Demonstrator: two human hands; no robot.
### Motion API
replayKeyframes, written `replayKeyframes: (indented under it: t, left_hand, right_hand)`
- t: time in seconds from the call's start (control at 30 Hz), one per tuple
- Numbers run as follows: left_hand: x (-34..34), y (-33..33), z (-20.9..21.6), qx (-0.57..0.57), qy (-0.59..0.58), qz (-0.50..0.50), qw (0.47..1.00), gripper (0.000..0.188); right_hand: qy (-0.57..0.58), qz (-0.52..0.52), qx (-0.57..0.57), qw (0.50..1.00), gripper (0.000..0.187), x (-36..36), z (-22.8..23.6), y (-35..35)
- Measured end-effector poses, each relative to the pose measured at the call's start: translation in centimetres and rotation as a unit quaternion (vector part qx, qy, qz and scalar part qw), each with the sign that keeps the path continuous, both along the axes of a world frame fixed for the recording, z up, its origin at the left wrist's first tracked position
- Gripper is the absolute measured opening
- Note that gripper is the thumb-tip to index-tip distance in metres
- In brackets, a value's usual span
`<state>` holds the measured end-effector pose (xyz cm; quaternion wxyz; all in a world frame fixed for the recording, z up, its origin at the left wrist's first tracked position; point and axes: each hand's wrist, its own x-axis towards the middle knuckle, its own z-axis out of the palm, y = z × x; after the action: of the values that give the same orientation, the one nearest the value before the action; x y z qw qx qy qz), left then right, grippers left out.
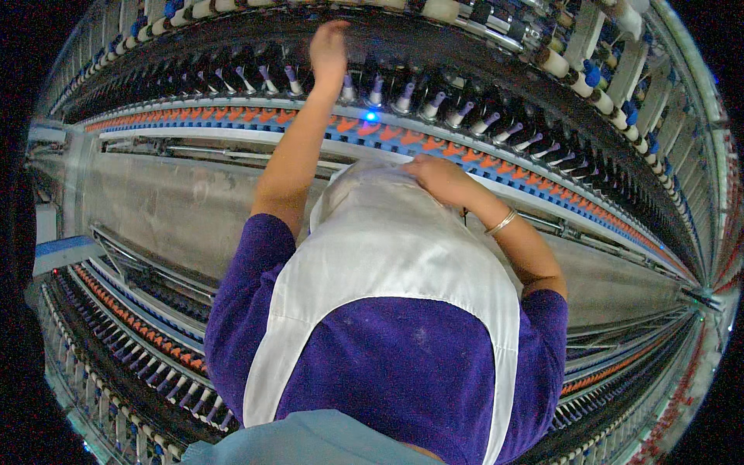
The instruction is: The person repairs a spinning machine by threading yarn through guides and splicers, then replaces empty bobbins with full ones and rethreads the yarn. The person also uses a small white tool to clean or adjust parts of the machine.
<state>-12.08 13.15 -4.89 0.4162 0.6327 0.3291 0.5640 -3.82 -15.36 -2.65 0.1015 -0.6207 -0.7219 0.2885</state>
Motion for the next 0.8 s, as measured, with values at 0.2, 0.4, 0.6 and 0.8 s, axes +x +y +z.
replayKeyframes:
  t: [0.2, 0.4, 0.6, 0.8]
  left_hand:
    - [1.0, 0.5, 0.8, 0.168, 0.060, 0.136, 0.975, 0.029]
    - [0.6, -0.5, 0.3, 0.214, 0.141, 0.028, 0.966, 0.021]
    - [3.5, 0.5, 0.8, 0.053, -0.121, 0.098, 0.986, 0.024]
    - [5.7, 1.9, 0.2, 0.039, -0.179, 0.143, 0.973, 0.010]
  right_hand:
    - [0.167, 0.129, -0.004, 0.977, 0.012, -0.9, 2.7, 2.8]
    - [0.070, 0.127, -0.044, 0.988, 0.007, -2.5, 7.3, 1.2]
    - [-0.199, 0.200, 0.133, 0.950, 0.011, -5.1, 7.0, 1.4]
    - [-0.312, 0.228, -0.081, 0.919, 0.012, -4.7, 6.4, 3.0]
